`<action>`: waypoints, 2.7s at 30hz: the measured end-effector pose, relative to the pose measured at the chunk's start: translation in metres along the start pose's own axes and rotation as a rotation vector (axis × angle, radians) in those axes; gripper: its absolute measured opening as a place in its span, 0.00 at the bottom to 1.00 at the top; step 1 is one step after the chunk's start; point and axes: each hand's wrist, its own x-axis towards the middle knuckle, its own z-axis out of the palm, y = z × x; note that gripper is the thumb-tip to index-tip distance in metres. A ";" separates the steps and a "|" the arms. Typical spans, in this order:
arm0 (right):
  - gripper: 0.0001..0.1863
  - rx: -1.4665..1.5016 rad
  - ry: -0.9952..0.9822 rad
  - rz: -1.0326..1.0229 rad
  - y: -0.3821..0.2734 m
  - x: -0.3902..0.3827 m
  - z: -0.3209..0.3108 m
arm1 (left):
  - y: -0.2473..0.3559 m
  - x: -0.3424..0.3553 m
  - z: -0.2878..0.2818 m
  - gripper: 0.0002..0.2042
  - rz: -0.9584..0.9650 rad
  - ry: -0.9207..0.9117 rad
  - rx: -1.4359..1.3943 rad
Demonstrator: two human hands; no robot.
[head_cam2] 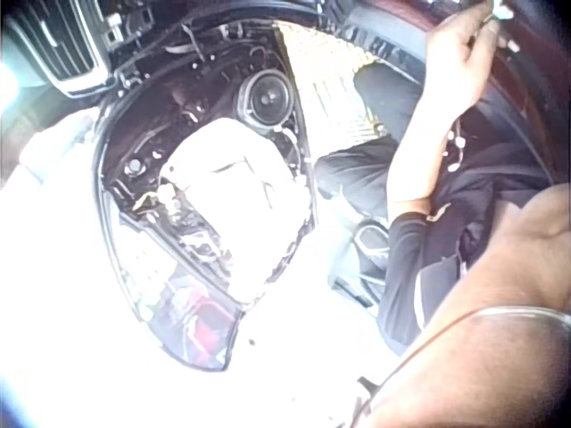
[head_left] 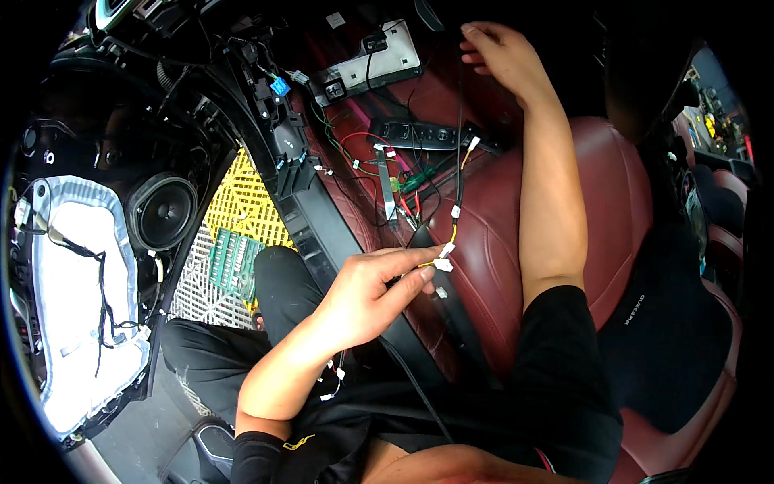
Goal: The person connects several colored wire harnesses and electronic modules into plastic housings and interior components of a car.
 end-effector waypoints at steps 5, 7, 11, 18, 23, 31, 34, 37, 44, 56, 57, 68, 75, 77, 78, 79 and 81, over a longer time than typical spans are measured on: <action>0.14 -0.017 -0.047 0.151 -0.030 -0.013 0.001 | 0.008 0.003 -0.001 0.15 0.008 -0.033 0.057; 0.15 -0.115 -0.046 0.060 -0.008 -0.005 -0.006 | 0.008 0.002 -0.001 0.15 -0.007 -0.032 0.044; 0.14 -0.141 -0.170 -0.048 -0.002 -0.006 -0.001 | 0.004 -0.004 -0.001 0.15 -0.083 0.048 -0.060; 0.13 -0.055 -0.723 0.092 -0.027 -0.020 0.002 | -0.013 -0.015 -0.008 0.12 -0.109 0.201 -0.241; 0.13 -0.194 -0.639 0.053 -0.001 -0.010 0.003 | -0.009 -0.017 -0.014 0.10 -0.159 0.288 -0.293; 0.10 -0.389 -0.562 0.146 0.105 0.034 0.042 | -0.009 -0.025 -0.045 0.13 -0.126 0.544 -0.537; 0.10 -0.486 -0.859 0.189 0.112 0.025 0.065 | -0.006 -0.029 -0.054 0.13 -0.058 0.582 -0.581; 0.18 -0.615 -1.171 0.324 0.101 0.011 0.095 | -0.002 -0.034 -0.056 0.13 -0.030 0.609 -0.589; 0.24 -0.813 -1.448 0.279 0.120 -0.012 0.125 | -0.009 -0.045 -0.075 0.15 -0.006 0.634 -0.570; 0.38 0.141 -1.182 -0.111 0.031 -0.059 0.175 | -0.011 -0.032 -0.079 0.15 -0.031 0.679 -0.538; 0.38 0.207 -1.205 -0.018 0.024 -0.065 0.175 | -0.011 -0.030 -0.079 0.15 -0.036 0.684 -0.534; 0.16 0.372 -1.358 -0.217 -0.047 -0.080 0.122 | -0.017 -0.025 -0.102 0.21 0.166 0.591 -0.815; 0.12 0.258 -1.291 -0.234 -0.033 -0.095 0.140 | -0.001 -0.019 -0.098 0.13 0.194 0.732 -1.071; 0.17 0.343 -1.366 -0.242 -0.033 -0.093 0.144 | 0.007 -0.014 -0.094 0.14 0.208 0.751 -1.082; 0.19 0.283 -1.366 -0.296 -0.038 -0.095 0.141 | 0.009 -0.011 -0.091 0.14 0.238 0.714 -1.115; 0.22 0.226 -1.367 -0.356 -0.048 -0.096 0.138 | 0.010 -0.010 -0.093 0.14 0.257 0.661 -1.165; 0.20 0.079 -1.313 -0.497 -0.067 -0.104 0.129 | 0.016 -0.007 -0.090 0.14 0.271 0.664 -1.335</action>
